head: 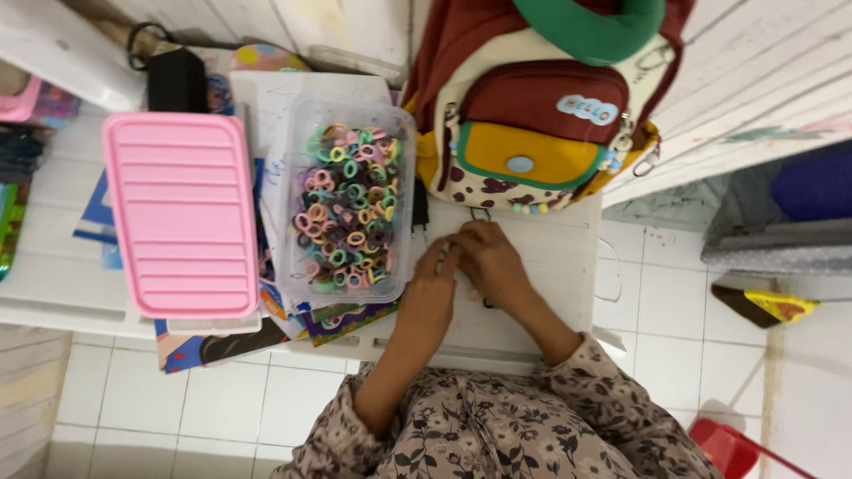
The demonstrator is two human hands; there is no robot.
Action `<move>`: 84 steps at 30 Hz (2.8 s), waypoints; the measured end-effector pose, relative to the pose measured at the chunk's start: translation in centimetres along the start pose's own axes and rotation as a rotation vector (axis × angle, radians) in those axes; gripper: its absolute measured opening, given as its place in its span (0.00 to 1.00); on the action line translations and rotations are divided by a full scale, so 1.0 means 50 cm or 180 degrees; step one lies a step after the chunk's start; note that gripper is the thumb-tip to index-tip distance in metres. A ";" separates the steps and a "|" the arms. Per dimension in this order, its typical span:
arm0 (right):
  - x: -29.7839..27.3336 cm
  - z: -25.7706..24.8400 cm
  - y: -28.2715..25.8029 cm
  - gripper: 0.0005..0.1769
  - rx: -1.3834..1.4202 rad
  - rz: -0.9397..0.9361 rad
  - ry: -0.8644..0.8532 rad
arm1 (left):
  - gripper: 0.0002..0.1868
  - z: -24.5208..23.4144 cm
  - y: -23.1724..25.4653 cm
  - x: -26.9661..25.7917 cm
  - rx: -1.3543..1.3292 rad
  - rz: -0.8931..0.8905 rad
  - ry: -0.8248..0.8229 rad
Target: The person organizes various stationary items, books, and drawings on a white surface, placing items into a pink container and moving others aside.
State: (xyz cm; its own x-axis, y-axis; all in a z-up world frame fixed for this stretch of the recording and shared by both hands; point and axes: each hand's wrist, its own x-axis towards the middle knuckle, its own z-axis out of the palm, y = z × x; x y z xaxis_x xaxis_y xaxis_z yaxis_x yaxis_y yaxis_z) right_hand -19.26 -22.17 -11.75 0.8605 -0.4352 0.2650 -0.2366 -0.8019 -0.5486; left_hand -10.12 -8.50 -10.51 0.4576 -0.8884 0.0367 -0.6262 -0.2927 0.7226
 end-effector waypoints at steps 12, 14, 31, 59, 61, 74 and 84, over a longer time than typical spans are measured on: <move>-0.009 -0.071 0.048 0.08 0.1013 0.1034 -0.0042 | 0.17 0.049 -0.041 0.042 0.0345 0.0132 0.0449; -0.023 -0.079 0.054 0.11 0.1046 0.0908 0.0019 | 0.17 0.054 -0.047 0.044 0.0365 0.0157 0.0490; -0.017 -0.036 0.064 0.08 0.0084 0.0464 0.0019 | 0.18 0.044 -0.043 0.041 0.0283 0.0453 0.0605; -0.076 -0.050 0.096 0.11 0.1672 0.1734 -0.0277 | 0.14 0.091 -0.039 0.056 -0.0698 0.0362 0.0076; -0.071 -0.053 0.079 0.11 0.1052 0.1501 -0.0278 | 0.12 0.096 -0.043 0.059 -0.0582 0.0319 0.0037; -0.014 -0.049 0.035 0.08 0.1052 0.1610 -0.0959 | 0.16 0.068 -0.055 0.043 -0.1579 -0.0308 -0.0042; 0.141 -0.097 -0.156 0.22 0.1438 -0.0567 0.0078 | 0.18 0.150 -0.107 0.042 -0.0657 0.0473 0.0021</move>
State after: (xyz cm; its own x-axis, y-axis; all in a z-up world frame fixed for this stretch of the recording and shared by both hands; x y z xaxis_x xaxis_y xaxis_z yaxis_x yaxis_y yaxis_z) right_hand -13.54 -20.99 -1.77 0.8576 -0.3212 0.4017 0.1377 -0.6092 -0.7810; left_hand -10.53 -11.45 -19.49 0.3747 -0.9138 0.1569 -0.5449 -0.0801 0.8347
